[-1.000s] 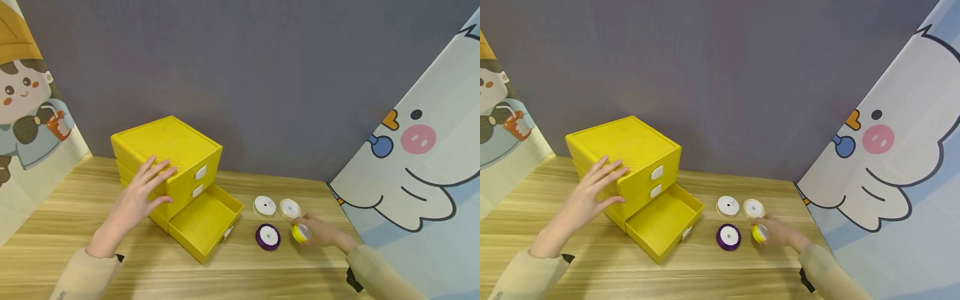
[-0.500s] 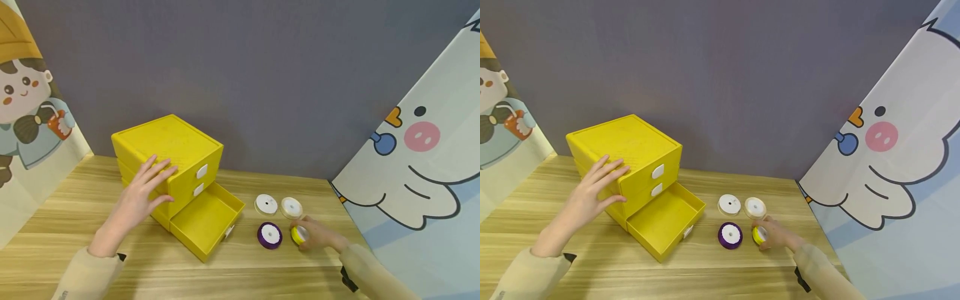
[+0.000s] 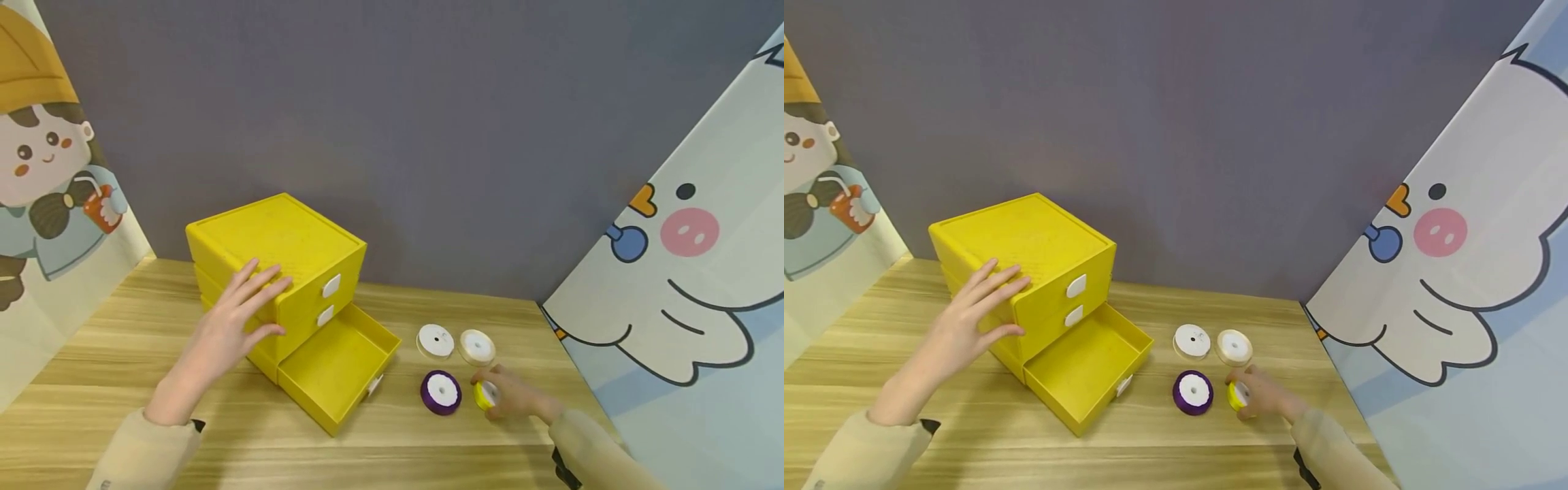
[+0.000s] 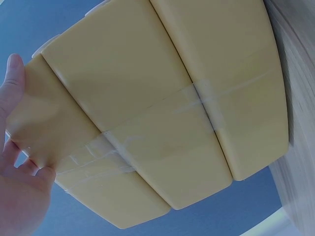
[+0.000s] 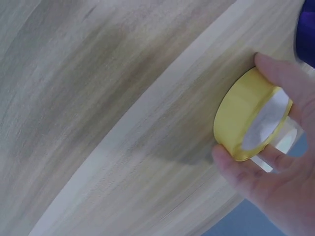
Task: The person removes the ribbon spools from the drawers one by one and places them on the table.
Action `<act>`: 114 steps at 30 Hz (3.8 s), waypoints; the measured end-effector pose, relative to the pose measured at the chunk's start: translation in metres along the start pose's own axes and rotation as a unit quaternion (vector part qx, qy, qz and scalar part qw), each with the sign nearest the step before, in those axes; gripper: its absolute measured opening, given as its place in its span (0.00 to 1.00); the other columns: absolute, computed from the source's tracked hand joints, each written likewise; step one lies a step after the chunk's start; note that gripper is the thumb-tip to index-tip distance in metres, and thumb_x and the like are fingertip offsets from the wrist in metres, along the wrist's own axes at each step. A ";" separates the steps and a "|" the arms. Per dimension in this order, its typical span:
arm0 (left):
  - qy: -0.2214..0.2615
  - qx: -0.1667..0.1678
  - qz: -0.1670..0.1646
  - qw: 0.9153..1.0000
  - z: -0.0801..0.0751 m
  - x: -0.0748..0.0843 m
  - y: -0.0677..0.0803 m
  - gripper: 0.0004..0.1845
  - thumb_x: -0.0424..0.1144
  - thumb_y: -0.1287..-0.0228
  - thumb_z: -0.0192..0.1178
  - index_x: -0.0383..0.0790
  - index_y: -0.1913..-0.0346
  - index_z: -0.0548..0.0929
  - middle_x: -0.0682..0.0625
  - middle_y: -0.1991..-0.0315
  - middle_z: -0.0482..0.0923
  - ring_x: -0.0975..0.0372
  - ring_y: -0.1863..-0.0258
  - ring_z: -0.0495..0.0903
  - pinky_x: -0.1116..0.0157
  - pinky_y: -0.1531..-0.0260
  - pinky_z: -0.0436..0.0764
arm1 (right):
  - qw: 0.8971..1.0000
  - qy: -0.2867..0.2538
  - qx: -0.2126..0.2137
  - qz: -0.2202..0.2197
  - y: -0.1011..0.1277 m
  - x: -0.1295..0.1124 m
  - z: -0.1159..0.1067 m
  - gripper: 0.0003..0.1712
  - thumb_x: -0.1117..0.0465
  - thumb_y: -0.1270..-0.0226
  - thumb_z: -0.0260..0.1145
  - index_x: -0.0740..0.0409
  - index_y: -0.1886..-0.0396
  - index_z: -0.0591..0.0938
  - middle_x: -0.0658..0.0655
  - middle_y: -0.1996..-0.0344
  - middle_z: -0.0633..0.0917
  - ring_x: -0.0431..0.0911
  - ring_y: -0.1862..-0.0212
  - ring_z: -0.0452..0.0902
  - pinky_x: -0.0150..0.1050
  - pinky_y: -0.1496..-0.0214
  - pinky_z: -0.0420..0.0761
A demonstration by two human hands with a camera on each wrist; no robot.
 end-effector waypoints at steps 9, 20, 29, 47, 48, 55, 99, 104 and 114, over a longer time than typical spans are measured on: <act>0.003 -0.001 0.001 1.000 0.001 0.001 -0.001 0.42 0.37 0.66 0.75 0.42 0.38 0.76 0.40 0.36 0.72 0.43 0.30 0.61 0.45 0.52 0.82 | 1.000 -0.015 0.006 -0.021 0.002 -0.009 -0.004 0.40 0.61 0.61 0.79 0.60 0.43 0.74 0.67 0.52 0.73 0.56 0.52 0.71 0.60 0.55 0.80; 0.009 0.003 0.004 1.000 0.000 0.000 -0.001 0.35 0.58 0.46 0.51 0.42 0.38 0.75 0.40 0.36 0.72 0.43 0.29 0.61 0.41 0.46 0.77 | 0.950 0.146 0.217 -0.169 0.000 -0.098 -0.044 0.34 0.58 0.52 0.78 0.53 0.43 0.78 0.64 0.49 0.77 0.55 0.51 0.77 0.49 0.55 0.84; 0.005 0.003 0.005 1.000 0.000 0.000 0.000 0.34 0.56 0.47 0.55 0.41 0.38 0.75 0.40 0.36 0.72 0.42 0.30 0.61 0.46 0.52 0.83 | 0.851 0.299 0.228 -0.367 -0.007 -0.179 0.004 0.29 0.52 0.54 0.79 0.48 0.50 0.80 0.53 0.52 0.80 0.46 0.51 0.79 0.39 0.51 0.85; 0.003 0.005 -0.005 1.000 -0.001 0.001 0.003 0.43 0.36 0.67 0.75 0.41 0.38 0.76 0.40 0.36 0.72 0.43 0.30 0.61 0.44 0.50 0.82 | 0.815 0.324 0.299 -0.376 -0.028 -0.207 0.040 0.25 0.50 0.48 0.74 0.49 0.50 0.80 0.50 0.56 0.81 0.44 0.54 0.80 0.35 0.54 0.85; 0.003 0.004 -0.006 1.000 -0.001 0.001 0.003 0.43 0.36 0.67 0.75 0.42 0.38 0.75 0.40 0.36 0.72 0.43 0.30 0.61 0.44 0.50 0.82 | 0.816 0.318 0.305 -0.374 -0.028 -0.207 0.039 0.24 0.51 0.47 0.74 0.49 0.51 0.80 0.50 0.56 0.80 0.44 0.55 0.79 0.35 0.54 0.86; 0.006 0.002 -0.011 1.000 0.001 0.001 0.005 0.42 0.36 0.65 0.75 0.43 0.37 0.75 0.41 0.36 0.72 0.44 0.29 0.60 0.43 0.48 0.80 | 0.805 0.349 0.321 -0.357 -0.032 -0.209 0.042 0.12 0.60 0.36 0.57 0.48 0.53 0.79 0.53 0.54 0.79 0.47 0.52 0.79 0.38 0.54 0.86; -0.030 -0.022 0.011 0.999 -0.002 0.004 -0.008 0.42 0.40 0.63 0.76 0.45 0.37 0.74 0.41 0.36 0.73 0.42 0.32 0.64 0.46 0.51 0.83 | 0.787 0.355 0.427 -0.269 -0.115 -0.268 0.030 0.11 0.54 0.43 0.69 0.48 0.64 0.77 0.48 0.62 0.79 0.42 0.61 0.78 0.34 0.59 0.79; -0.037 -0.024 0.012 0.999 -0.003 0.005 -0.008 0.43 0.40 0.63 0.76 0.45 0.36 0.74 0.41 0.35 0.72 0.42 0.32 0.64 0.47 0.52 0.83 | 0.798 0.355 0.421 -0.243 -0.125 -0.272 0.029 0.13 0.51 0.45 0.71 0.47 0.64 0.78 0.47 0.62 0.80 0.41 0.59 0.79 0.34 0.58 0.78; -0.035 -0.021 0.008 0.999 -0.002 0.004 -0.006 0.44 0.40 0.63 0.76 0.47 0.35 0.74 0.42 0.35 0.72 0.43 0.31 0.64 0.46 0.48 0.81 | 0.803 0.329 0.448 -0.214 -0.136 -0.279 0.028 0.07 0.51 0.41 0.69 0.45 0.69 0.79 0.43 0.68 0.80 0.40 0.62 0.78 0.34 0.57 0.78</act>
Point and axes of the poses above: each hand's wrist, its own y-axis away from the middle knuckle, its own z-axis out of the palm, x = y × z, the point moved 9 cm from there along -y, towards the middle knuckle
